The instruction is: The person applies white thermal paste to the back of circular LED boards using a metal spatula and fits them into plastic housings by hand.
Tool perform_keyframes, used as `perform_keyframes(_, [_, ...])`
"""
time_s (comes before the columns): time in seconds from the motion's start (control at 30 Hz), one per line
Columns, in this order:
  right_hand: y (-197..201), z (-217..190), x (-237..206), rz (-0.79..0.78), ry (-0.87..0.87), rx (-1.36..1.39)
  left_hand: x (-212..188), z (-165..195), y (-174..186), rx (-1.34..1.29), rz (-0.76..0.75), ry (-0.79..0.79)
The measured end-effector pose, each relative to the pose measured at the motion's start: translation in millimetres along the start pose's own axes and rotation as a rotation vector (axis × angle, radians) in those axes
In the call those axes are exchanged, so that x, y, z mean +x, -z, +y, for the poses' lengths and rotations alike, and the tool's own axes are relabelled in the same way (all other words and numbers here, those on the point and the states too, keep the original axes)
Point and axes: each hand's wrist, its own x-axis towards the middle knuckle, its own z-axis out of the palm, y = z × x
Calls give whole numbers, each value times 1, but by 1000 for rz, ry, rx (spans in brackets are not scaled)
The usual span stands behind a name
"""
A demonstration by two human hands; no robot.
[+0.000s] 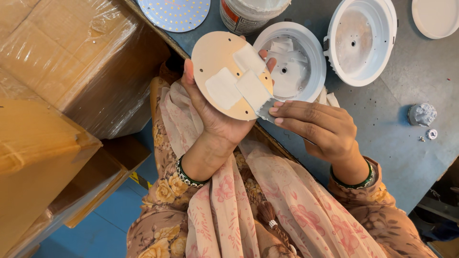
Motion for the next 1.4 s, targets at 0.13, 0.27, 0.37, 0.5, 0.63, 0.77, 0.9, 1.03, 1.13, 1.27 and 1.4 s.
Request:
perform_keyframes(0.13, [3,2,-7,41,-67,19,9,0,2,-3,1,-67])
perform_keyframes(0.27, [5,4,-10,132,-153,-5,14,5,1,86,-100,-108])
perform_keyframes(0.37, [6,5,-5,177,-226,-2,10,3,3,294,-159,-91])
perform_keyframes(0.5, [7,6,12,204,-219,31,2,-5,16,420,-259,56])
perform_keyframes(0.63, [4,7,34,205,-164,-23,-5,-14,33,286,-218,234])
perform_keyframes(0.77, [1,6,43,195,-129,-68,-8,-19,34,272,-174,244])
perform_keyframes(0.9, [-1,3,36,262,-283,-9,-10,-23,16,537,-198,68])
perform_keyframes(1.03, [-1,1,26,264,-418,13,-9,-24,2,755,-285,-50])
perform_keyframes(1.13, [-2,0,22,259,-436,15,-7,-24,2,829,-310,-80])
perform_keyframes(1.27, [-5,-5,23,261,-458,21,-8,-23,8,915,-318,-125])
perform_keyframes(1.4, [-7,-11,25,262,-484,54,-8,-24,11,943,-314,-136])
